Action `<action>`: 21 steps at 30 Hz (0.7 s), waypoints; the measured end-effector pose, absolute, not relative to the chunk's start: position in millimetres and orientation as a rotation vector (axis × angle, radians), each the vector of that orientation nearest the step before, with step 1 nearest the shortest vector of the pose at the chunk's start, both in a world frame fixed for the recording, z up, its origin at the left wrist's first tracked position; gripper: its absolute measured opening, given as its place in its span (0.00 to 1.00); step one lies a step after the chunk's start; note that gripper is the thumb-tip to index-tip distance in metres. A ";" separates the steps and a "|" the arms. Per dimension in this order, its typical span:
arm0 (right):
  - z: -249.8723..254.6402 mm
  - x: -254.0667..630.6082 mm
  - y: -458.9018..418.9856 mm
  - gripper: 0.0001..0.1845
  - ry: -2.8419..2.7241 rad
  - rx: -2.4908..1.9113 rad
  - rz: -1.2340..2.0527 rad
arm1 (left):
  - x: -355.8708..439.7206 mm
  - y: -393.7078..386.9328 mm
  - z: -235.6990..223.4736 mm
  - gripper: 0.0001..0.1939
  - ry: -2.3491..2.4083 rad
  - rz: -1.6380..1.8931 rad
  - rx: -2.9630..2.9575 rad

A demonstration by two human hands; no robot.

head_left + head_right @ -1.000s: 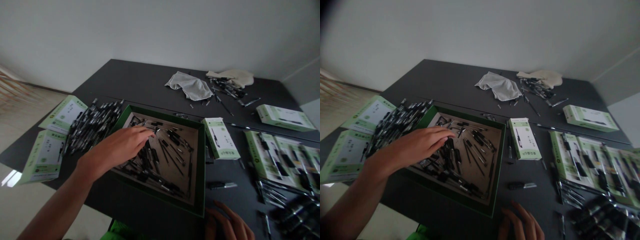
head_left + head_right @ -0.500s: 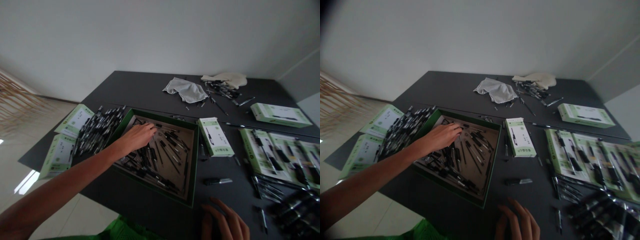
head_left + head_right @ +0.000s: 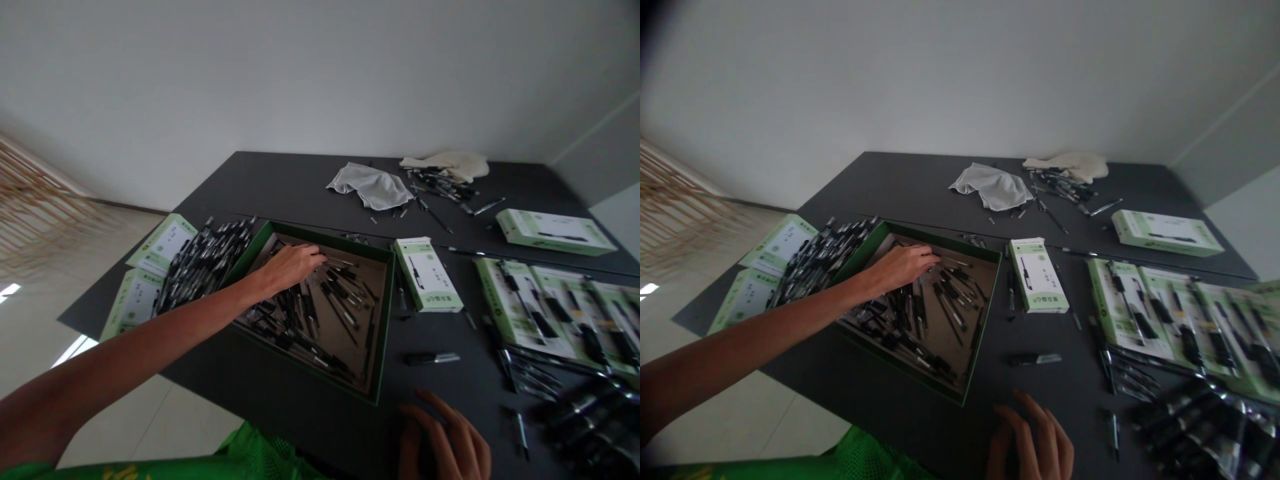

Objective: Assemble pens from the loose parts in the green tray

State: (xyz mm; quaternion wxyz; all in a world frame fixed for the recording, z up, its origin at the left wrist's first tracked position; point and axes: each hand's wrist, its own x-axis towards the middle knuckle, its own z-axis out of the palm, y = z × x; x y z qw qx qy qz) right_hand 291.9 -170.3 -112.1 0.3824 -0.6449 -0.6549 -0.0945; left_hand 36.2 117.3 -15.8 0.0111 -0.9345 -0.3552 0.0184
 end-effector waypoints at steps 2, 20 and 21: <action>-111.7 292.2 -169.5 0.06 -1.708 -1.629 -0.251 | 37.3 118.6 -18.1 0.11 -1.110 0.065 -2.917; -72.3 271.4 -175.5 0.15 -1.490 -1.781 0.058 | 50.4 159.4 -19.3 0.11 -1.348 0.150 -3.102; -72.8 271.6 -175.6 0.15 -1.492 -1.774 0.062 | 52.0 163.5 -19.0 0.13 -1.371 0.207 -3.097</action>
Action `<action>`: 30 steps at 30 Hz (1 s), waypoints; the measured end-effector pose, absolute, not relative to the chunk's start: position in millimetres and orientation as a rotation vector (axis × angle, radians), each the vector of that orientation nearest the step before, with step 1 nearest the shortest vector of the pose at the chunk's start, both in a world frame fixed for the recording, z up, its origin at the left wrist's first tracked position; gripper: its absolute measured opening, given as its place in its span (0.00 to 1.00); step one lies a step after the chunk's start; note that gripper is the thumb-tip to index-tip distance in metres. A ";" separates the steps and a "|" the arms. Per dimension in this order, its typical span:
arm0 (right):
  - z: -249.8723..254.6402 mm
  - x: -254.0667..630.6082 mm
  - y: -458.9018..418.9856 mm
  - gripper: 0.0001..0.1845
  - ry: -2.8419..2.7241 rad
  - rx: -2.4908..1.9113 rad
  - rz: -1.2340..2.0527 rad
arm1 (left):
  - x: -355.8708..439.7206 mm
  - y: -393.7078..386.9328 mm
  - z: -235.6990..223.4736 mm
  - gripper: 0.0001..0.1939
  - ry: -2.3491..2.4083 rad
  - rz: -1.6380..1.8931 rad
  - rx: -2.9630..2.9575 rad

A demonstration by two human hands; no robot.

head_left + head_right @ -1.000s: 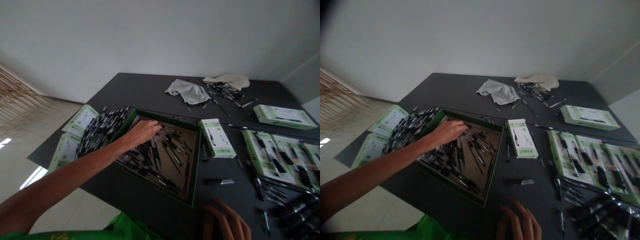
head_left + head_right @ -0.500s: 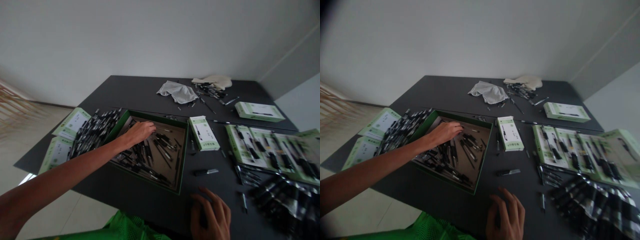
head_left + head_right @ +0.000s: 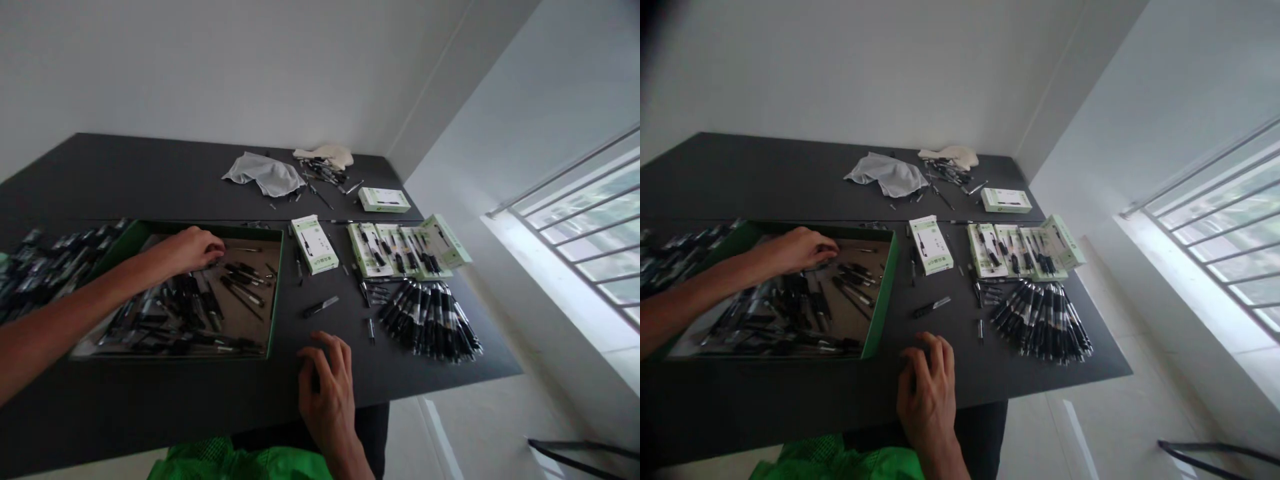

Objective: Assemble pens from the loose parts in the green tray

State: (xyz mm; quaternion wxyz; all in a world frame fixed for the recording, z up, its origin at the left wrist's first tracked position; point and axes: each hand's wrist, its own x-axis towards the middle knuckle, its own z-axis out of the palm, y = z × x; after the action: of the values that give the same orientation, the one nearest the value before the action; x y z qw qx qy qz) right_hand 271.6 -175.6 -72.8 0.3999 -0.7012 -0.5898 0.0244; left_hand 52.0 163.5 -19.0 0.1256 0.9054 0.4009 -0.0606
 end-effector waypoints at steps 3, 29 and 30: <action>-75.6 272.6 -176.8 0.15 -1.503 -1.757 0.071 | 56.6 169.5 -13.8 0.17 1.191 -0.297 2.593; -84.9 278.1 -177.9 0.08 -1.609 -1.696 0.001 | 16.9 119.9 21.3 0.13 1.295 0.641 1.790; -85.8 278.3 -177.5 0.07 -1.615 -1.696 -0.008 | 13.5 118.1 21.5 0.13 1.284 0.667 1.688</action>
State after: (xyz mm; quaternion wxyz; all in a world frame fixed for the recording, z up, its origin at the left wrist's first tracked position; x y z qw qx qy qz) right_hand 278.3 -177.5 -85.8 0.3892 -0.6672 -0.6351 -0.0030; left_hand 13.5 118.1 21.5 0.4432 0.6806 0.5178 0.2688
